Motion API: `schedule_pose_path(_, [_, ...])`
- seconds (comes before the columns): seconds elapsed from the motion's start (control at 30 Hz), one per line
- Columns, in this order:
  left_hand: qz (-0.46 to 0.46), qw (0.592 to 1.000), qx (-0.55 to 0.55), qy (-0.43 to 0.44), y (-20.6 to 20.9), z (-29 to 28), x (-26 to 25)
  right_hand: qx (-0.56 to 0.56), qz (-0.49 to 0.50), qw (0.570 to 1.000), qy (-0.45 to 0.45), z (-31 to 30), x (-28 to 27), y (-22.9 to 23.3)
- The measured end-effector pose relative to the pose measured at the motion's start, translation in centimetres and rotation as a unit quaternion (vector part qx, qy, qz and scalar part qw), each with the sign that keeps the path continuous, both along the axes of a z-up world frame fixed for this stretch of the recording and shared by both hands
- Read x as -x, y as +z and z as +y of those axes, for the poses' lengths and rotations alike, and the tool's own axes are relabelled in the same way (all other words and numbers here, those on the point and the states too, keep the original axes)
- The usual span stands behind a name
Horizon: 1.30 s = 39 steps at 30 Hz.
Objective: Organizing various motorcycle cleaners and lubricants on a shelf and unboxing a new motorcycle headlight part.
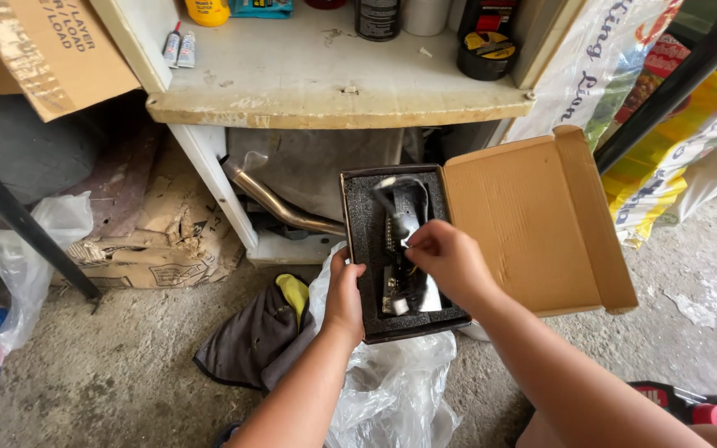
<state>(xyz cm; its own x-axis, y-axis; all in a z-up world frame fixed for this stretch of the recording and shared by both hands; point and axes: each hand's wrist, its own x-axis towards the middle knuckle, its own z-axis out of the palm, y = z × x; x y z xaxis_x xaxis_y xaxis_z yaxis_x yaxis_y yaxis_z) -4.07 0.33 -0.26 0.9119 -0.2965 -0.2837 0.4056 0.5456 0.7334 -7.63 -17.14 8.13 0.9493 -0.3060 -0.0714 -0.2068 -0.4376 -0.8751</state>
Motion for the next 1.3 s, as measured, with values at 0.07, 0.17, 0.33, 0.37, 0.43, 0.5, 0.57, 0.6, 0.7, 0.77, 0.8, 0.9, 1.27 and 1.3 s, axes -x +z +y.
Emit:
schedule_pose_path(0.07, [-0.002,1.000,0.000,-0.006,-0.2,-0.2,0.2,0.029,-0.015,0.999,0.029,-0.1,-0.1,-0.7])
schedule_pose_path(0.17, [0.010,1.000,0.005,-0.002,-0.8,0.0,0.0,-0.011,-0.030,0.998,0.062,-1.5,-0.5,-1.2])
schedule_pose_path(0.33, [0.039,0.999,0.017,0.028,-0.6,0.6,-0.7,-0.162,-0.027,0.986,-0.037,-5.0,-1.3,0.3])
schedule_pose_path(0.37, [0.041,0.999,0.012,0.033,-0.4,0.7,-0.8,-0.154,-0.037,0.986,-0.052,-5.6,-1.4,0.5])
schedule_pose_path(0.43, [0.042,0.998,0.009,0.039,-0.6,0.7,-1.1,-0.146,-0.048,0.986,-0.067,-6.1,-1.4,0.7])
schedule_pose_path(0.5, [0.021,0.999,0.003,0.035,-1.2,0.6,-1.4,-0.088,-0.067,0.992,-0.062,-6.1,-1.3,0.8])
schedule_pose_path(0.57, [0.016,1.000,0.003,0.027,-0.7,0.4,-1.2,-0.047,-0.082,0.995,-0.043,-4.8,-1.1,0.8])
schedule_pose_path(0.6, [0.013,1.000,0.004,0.018,-0.6,0.2,-1.0,-0.007,-0.096,0.995,-0.023,-4.2,-0.9,0.8])
schedule_pose_path(0.7, [0.028,0.999,-0.024,-0.022,1.5,0.1,0.0,0.158,-0.102,0.982,-0.019,0.0,0.8,4.5])
schedule_pose_path(0.77, [0.015,0.999,-0.017,-0.032,0.6,-0.3,0.3,0.223,-0.166,0.960,0.035,1.2,1.2,4.7])
schedule_pose_path(0.8, [0.002,0.999,-0.009,-0.041,0.2,-0.6,0.4,0.286,-0.229,0.926,0.090,1.8,1.4,4.9])
schedule_pose_path(0.9, [-0.020,0.994,-0.085,-0.065,0.7,-0.8,0.7,0.433,-0.254,0.841,0.203,2.8,1.5,5.0])
schedule_pose_path(1.27, [-0.022,0.990,-0.093,-0.104,1.4,-1.3,0.5,0.572,-0.100,0.764,0.282,0.3,0.5,5.8])
schedule_pose_path(1.3, [-0.020,0.990,-0.093,-0.103,1.9,-1.3,0.5,0.571,-0.113,0.757,0.297,0.2,0.4,5.7])
